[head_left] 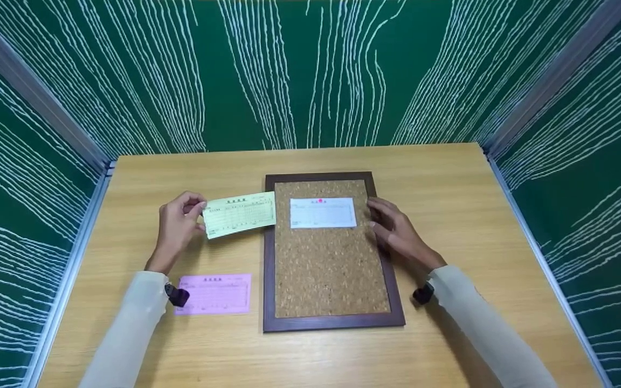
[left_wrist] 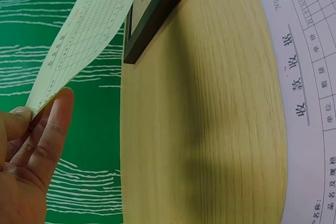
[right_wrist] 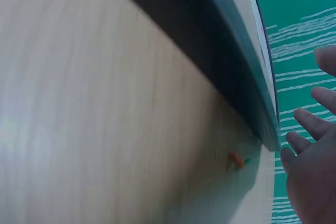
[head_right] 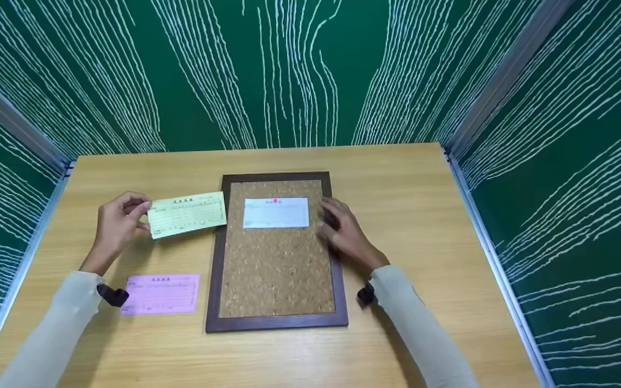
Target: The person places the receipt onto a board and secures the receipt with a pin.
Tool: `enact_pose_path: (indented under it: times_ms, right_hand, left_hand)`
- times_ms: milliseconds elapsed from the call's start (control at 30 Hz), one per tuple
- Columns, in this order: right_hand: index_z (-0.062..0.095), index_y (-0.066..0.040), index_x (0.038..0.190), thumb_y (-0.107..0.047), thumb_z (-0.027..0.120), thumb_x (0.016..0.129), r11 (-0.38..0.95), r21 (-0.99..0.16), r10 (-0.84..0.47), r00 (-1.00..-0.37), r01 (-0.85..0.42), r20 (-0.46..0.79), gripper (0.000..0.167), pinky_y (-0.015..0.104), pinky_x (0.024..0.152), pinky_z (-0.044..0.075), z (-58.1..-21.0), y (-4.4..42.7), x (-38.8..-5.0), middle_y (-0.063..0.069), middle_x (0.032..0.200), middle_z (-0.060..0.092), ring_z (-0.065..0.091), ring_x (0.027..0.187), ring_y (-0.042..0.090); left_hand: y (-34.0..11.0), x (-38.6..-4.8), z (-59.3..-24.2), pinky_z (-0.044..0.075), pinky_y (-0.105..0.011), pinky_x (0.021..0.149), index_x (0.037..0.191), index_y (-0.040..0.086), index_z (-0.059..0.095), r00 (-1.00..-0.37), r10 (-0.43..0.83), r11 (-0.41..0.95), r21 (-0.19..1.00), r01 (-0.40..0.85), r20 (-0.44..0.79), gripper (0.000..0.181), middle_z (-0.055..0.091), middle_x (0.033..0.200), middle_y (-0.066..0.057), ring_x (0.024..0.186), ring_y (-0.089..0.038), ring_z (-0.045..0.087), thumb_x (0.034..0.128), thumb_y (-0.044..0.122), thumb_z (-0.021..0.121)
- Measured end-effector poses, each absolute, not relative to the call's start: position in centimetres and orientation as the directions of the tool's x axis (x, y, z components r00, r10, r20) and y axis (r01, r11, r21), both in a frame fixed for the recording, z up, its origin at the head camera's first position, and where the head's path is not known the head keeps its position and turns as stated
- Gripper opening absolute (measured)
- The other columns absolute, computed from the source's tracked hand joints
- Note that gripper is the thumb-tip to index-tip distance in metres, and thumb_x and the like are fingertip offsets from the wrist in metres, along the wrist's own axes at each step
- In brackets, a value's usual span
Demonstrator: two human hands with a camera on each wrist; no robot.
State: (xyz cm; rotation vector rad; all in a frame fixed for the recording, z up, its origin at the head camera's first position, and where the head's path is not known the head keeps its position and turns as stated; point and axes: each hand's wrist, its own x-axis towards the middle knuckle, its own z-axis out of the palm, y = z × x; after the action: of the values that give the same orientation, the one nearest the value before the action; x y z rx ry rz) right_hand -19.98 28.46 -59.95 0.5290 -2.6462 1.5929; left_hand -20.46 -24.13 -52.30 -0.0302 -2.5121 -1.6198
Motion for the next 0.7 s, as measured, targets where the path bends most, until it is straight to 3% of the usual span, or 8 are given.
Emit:
enact_pose_path:
  times_ms: [333,533,700]
  right_hand:
    - [0.057,0.001,0.157,-0.008,0.069,0.108,0.407,-0.841,-0.344,-0.913,-0.355,0.219,0.051,0.066,0.131,0.024,-59.0,26.6,-19.4,0.025,0.167,0.047,0.037,0.159,0.043]
    - [0.056,0.001,0.157,-0.004,0.070,0.107,0.409,-0.848,-0.350,-0.916,-0.337,0.195,0.053,0.067,0.131,0.024,-58.3,25.3,-19.3,0.024,0.167,0.048,0.038,0.160,0.042]
    - [0.056,-0.002,0.158,-0.009,0.069,0.108,0.426,-0.857,-0.353,-0.925,-0.290,0.137,0.053,0.070,0.131,0.021,-57.6,24.3,-19.2,0.022,0.168,0.047,0.034,0.162,0.042]
  left_hand:
    - [-23.2,-20.3,-51.9,0.065,-0.033,0.059,0.112,-0.006,0.074,-0.984,-0.040,0.412,0.900,0.141,0.172,0.009,0.076,0.106,-0.020,0.085,-0.021,0.072,0.1065,-0.003,0.068]
    - [-22.7,-20.4,-51.8,0.067,-0.043,0.064,0.113,-0.005,0.074,-0.986,-0.026,0.415,0.899,0.142,0.167,0.009,0.077,0.108,-0.020,0.089,-0.026,0.073,0.1072,-0.002,0.068]
    - [-22.2,-20.4,-51.7,0.067,-0.044,0.065,0.114,-0.004,0.074,-0.986,-0.021,0.410,0.901,0.142,0.165,0.010,0.077,0.109,-0.020,0.090,-0.028,0.073,0.1076,-0.001,0.068]
